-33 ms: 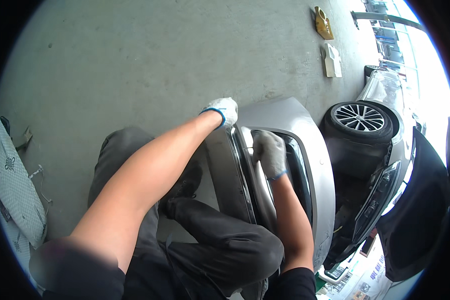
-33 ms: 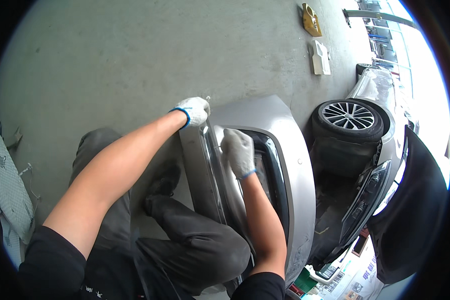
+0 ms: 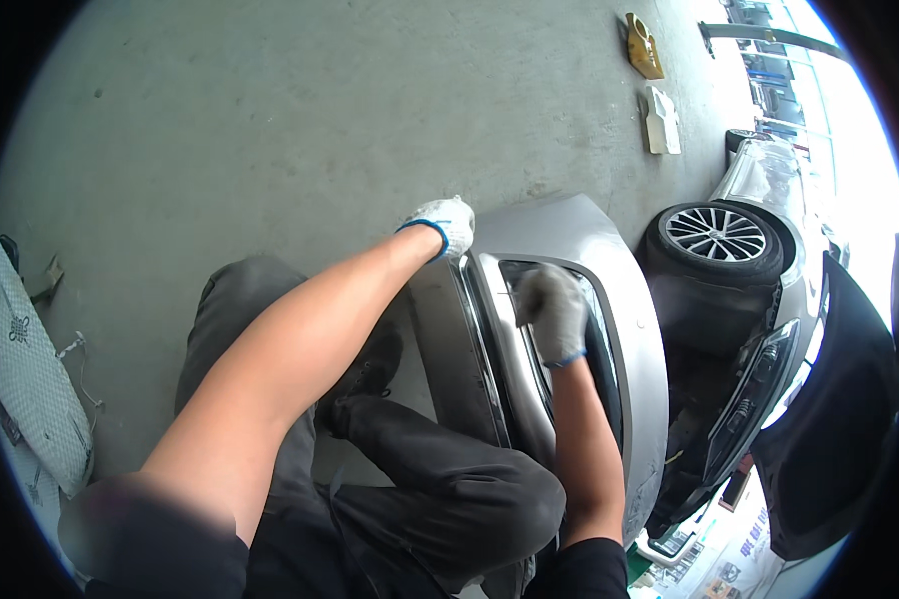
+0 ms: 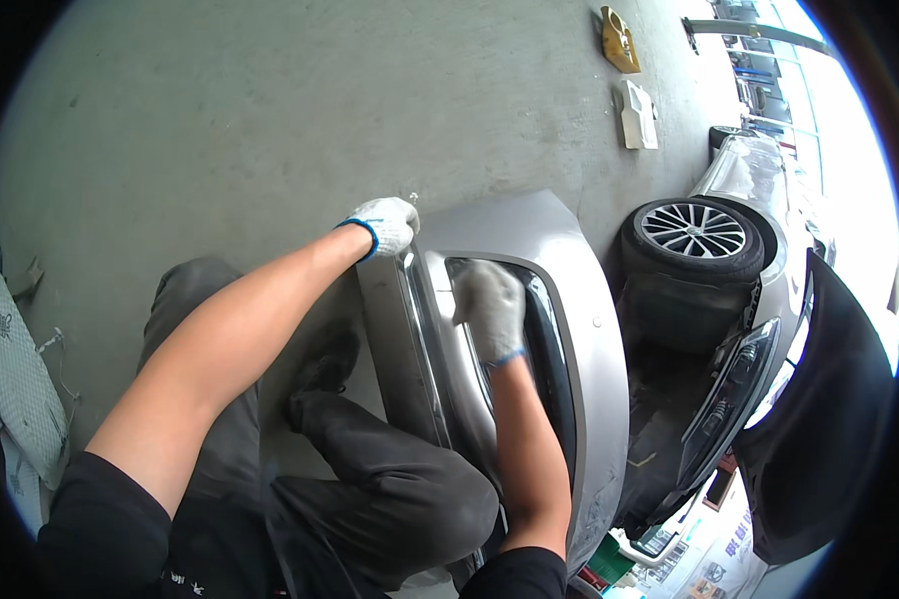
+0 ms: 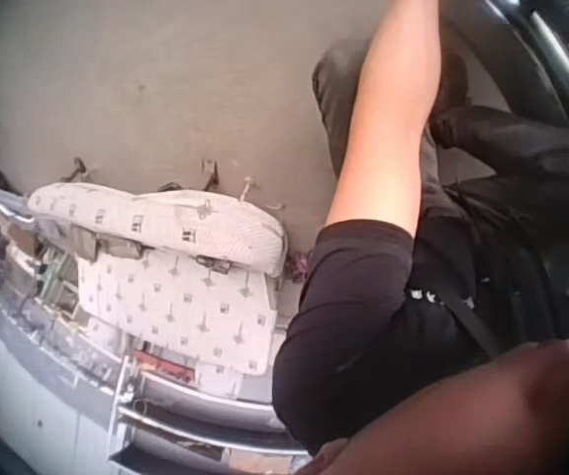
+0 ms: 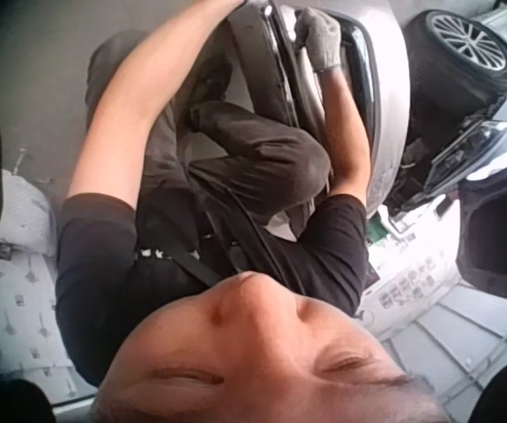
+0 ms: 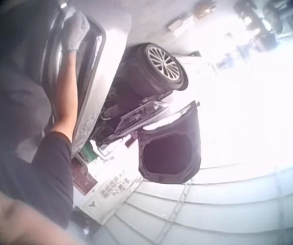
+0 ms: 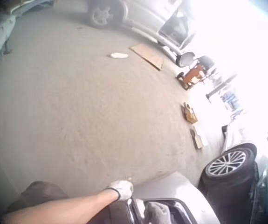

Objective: The person aligns and secures a silver car bumper to the front of a white vehicle in a garage. They use a screwdriver to tighten fasteners on the grille, then lift and position the bumper onto the car's front frame, adjusting it into place.

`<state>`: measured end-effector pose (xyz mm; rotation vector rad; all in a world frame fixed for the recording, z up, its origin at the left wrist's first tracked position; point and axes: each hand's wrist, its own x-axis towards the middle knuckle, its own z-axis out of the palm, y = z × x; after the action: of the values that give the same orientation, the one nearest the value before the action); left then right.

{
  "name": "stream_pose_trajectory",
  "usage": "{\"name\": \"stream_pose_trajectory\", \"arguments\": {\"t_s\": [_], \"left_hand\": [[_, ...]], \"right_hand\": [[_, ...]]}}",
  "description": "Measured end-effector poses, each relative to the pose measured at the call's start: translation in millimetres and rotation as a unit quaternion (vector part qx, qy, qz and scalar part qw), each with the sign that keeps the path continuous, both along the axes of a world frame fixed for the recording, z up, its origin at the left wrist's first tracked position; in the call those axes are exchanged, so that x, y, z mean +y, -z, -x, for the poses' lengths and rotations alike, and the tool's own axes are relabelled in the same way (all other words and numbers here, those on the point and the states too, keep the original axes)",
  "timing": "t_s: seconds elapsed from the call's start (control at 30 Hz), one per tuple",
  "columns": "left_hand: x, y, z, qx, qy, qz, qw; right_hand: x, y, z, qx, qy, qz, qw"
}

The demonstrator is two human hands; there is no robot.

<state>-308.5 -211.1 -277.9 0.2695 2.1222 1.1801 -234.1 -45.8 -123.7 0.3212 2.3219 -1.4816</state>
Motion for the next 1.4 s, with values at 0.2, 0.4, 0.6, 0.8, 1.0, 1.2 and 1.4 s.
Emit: {"name": "stream_pose_trajectory", "arguments": {"t_s": [0.2,0.4,0.6,0.8,1.0,1.2,1.4], "left_hand": [[20,-35,-35,0.059,0.081,0.109,0.989],[11,-63,-23,0.065,-0.058,0.056,0.995],[-11,9,27,-0.096,-0.268,-0.137,0.949],[8,0,17,-0.009,-0.035,0.029,0.999],[3,-14,12,0.026,0.117,-0.026,0.992],[2,-25,5,0.011,0.181,0.006,0.983],[1,-51,-5,0.038,0.209,-0.008,0.977]], "right_hand": [[28,-117,-41,0.238,0.142,-0.103,0.955],[78,-156,-170,0.345,0.18,-0.414,0.823],[175,-201,-252,0.304,0.3,-0.517,0.742],[287,-206,-309,0.188,0.372,-0.554,0.721],[272,-205,-289,0.125,0.302,-0.592,0.737],[271,-203,-286,0.129,0.297,-0.603,0.729],[263,-199,-288,0.151,0.289,-0.61,0.722]]}}
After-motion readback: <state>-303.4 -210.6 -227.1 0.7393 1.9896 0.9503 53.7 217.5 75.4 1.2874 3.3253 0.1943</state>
